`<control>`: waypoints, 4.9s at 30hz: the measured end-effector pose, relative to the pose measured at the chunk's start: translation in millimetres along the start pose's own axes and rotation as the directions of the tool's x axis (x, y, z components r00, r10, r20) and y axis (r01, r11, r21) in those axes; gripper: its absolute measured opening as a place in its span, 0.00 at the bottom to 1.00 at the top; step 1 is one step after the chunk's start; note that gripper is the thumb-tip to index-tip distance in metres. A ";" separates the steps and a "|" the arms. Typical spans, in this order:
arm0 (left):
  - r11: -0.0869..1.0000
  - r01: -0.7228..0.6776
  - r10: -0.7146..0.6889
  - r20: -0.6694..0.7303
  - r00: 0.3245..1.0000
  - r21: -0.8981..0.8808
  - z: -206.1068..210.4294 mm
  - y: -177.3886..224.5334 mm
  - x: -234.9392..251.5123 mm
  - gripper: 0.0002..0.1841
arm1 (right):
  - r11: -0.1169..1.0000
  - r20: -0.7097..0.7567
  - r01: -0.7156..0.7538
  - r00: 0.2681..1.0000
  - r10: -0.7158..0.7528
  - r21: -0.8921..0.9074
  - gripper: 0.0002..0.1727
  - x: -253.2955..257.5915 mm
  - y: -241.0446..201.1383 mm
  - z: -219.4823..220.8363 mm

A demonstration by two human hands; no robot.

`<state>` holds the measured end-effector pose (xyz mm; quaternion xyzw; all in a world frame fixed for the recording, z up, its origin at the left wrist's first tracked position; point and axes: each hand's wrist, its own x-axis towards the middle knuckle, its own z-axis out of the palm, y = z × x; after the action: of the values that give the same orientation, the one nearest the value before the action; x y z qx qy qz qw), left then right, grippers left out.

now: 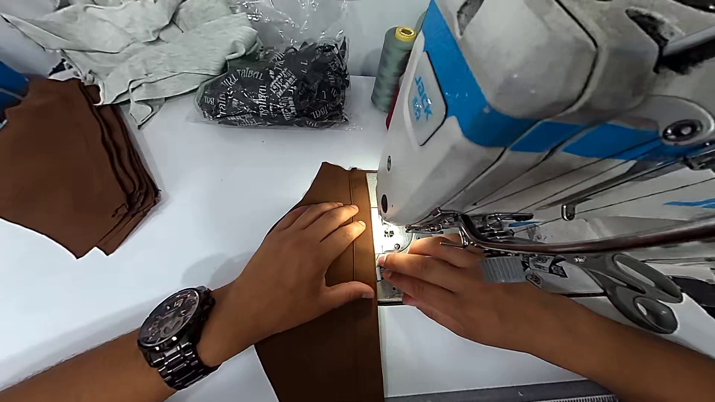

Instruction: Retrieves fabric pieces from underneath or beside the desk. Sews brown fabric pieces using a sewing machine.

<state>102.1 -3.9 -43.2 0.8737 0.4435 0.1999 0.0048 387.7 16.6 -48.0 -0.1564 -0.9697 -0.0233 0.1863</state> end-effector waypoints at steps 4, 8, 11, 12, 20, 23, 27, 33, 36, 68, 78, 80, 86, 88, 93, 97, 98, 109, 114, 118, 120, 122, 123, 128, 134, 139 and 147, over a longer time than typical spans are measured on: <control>1.000 0.000 0.000 -0.009 1.000 0.003 1.2 -0.3 -0.7 0.40 | 0.998 -0.004 0.039 0.999 -0.039 -0.059 0.17 1.8 0.6 1.4; 1.000 -0.001 0.001 -0.007 1.000 0.007 1.0 0.0 -0.3 0.41 | 0.987 0.054 0.109 0.993 -0.103 -0.122 0.18 3.6 0.5 -5.8; 1.000 0.000 0.000 -0.009 1.000 0.009 0.7 -0.2 -0.7 0.41 | 0.978 0.107 0.160 0.983 -0.146 -0.136 0.21 3.9 3.4 -13.1; 1.000 0.000 0.000 -0.011 1.000 0.010 0.6 -0.2 -0.6 0.41 | 0.977 0.112 0.168 0.982 -0.153 -0.130 0.21 4.1 4.2 -13.6; 1.000 0.001 -0.001 -0.001 1.000 0.009 0.3 -0.2 0.5 0.40 | 0.995 0.086 0.101 0.991 -0.101 0.009 0.20 5.9 12.9 -9.6; 1.000 -0.001 0.001 -0.003 1.000 0.016 0.5 -0.2 0.6 0.41 | 0.997 0.059 0.058 0.996 -0.061 0.045 0.19 1.2 17.9 -10.0; 1.000 -0.014 0.014 -0.048 0.999 0.005 -1.0 0.2 -0.6 0.39 | 0.996 0.008 0.030 0.999 -0.031 0.089 0.15 -6.8 16.8 -16.2; 0.998 -0.055 0.052 -0.115 0.992 -0.017 -7.3 1.3 -2.0 0.31 | 0.995 0.027 0.011 1.000 -0.014 0.103 0.17 -11.4 21.6 -10.6; 0.998 -0.050 0.048 -0.071 0.996 -0.031 -3.2 3.6 -3.4 0.31 | 0.992 0.046 0.003 0.999 -0.009 0.126 0.17 -8.7 17.5 -8.0; 0.938 -0.306 0.290 -0.113 0.950 -0.165 -0.5 1.8 -8.2 0.13 | 0.995 0.056 0.032 0.998 -0.038 0.098 0.19 0.0 12.9 -0.9; 0.941 -0.301 0.289 -0.098 0.952 -0.154 -0.7 3.4 -9.1 0.14 | 0.995 0.061 0.031 0.997 -0.037 0.099 0.19 -0.4 13.0 -0.3; 0.942 -0.306 0.295 -0.095 0.951 -0.139 -1.4 4.1 -9.0 0.14 | 0.994 0.055 0.032 0.998 -0.038 0.103 0.19 -0.5 12.8 0.1; 0.932 -0.322 0.308 -0.103 0.946 -0.167 -1.0 3.9 -8.7 0.14 | 0.994 0.060 0.035 0.997 -0.041 0.099 0.19 0.1 12.9 -0.8; 0.930 -0.322 0.306 -0.111 0.946 -0.179 -0.6 3.3 -8.8 0.13 | 0.995 0.058 0.035 0.997 -0.041 0.095 0.19 0.6 13.0 -1.0; 0.929 -0.317 0.299 -0.120 0.947 -0.189 -0.3 3.6 -8.6 0.13 | 0.996 0.060 0.035 0.997 -0.041 0.086 0.19 1.1 12.4 -1.7; 0.930 -0.317 0.298 -0.120 0.947 -0.188 -0.2 3.4 -9.1 0.13 | 0.995 0.056 0.044 0.997 -0.049 0.093 0.19 1.8 12.8 -1.0; 0.930 -0.316 0.298 -0.121 0.947 -0.187 -0.1 3.5 -9.1 0.13 | 0.995 0.055 0.044 0.997 -0.050 0.095 0.19 1.7 13.0 -0.7; 0.932 -0.313 0.296 -0.115 0.948 -0.182 -0.3 4.1 -9.5 0.13 | 0.995 0.058 0.043 0.997 -0.048 0.088 0.19 0.4 13.1 0.4; 0.933 -0.313 0.298 -0.107 0.948 -0.177 -0.4 3.9 -9.7 0.14 | 0.996 0.055 0.034 0.998 -0.039 0.082 0.19 -1.2 13.5 -0.3; 0.932 -0.313 0.298 -0.107 0.949 -0.180 -0.9 3.9 -9.3 0.14 | 0.996 0.069 0.040 0.997 -0.046 0.082 0.19 -1.1 14.0 -1.7; 0.931 -0.315 0.299 -0.110 0.948 -0.184 -1.1 3.8 -9.3 0.14 | 0.995 0.062 0.042 0.997 -0.048 0.087 0.19 -1.0 14.2 -1.1; 0.929 -0.317 0.300 -0.112 0.947 -0.190 -0.7 3.6 -9.4 0.14 | 0.995 0.063 0.043 0.997 -0.048 0.090 0.19 -0.8 13.9 -1.4; 0.929 -0.316 0.300 -0.110 0.948 -0.190 -0.7 3.5 -9.4 0.14 | 0.995 0.062 0.042 0.997 -0.048 0.092 0.19 -0.7 13.7 -1.3; 0.931 -0.314 0.298 -0.111 0.948 -0.187 -0.4 3.6 -9.8 0.14 | 0.995 0.072 0.041 0.996 -0.047 0.086 0.20 -1.9 13.5 -0.8; 0.932 -0.311 0.295 -0.108 0.949 -0.188 -0.6 4.1 -10.0 0.14 | 0.996 0.066 0.050 0.996 -0.055 0.077 0.19 -1.6 13.8 -0.4; 0.933 -0.307 0.291 -0.107 0.951 -0.188 -0.1 3.7 -10.4 0.14 | 0.996 0.078 0.050 0.995 -0.056 0.080 0.20 -1.9 13.6 -0.8; 0.934 -0.309 0.295 -0.102 0.950 -0.178 -0.2 4.2 -10.0 0.14 | 0.995 0.073 0.048 0.996 -0.054 0.087 0.20 -1.8 14.1 -1.5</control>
<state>100.0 -14.2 -45.6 0.9189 0.2825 0.2722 0.0417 394.2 29.3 -47.5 -0.1243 -0.9798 0.0190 0.1556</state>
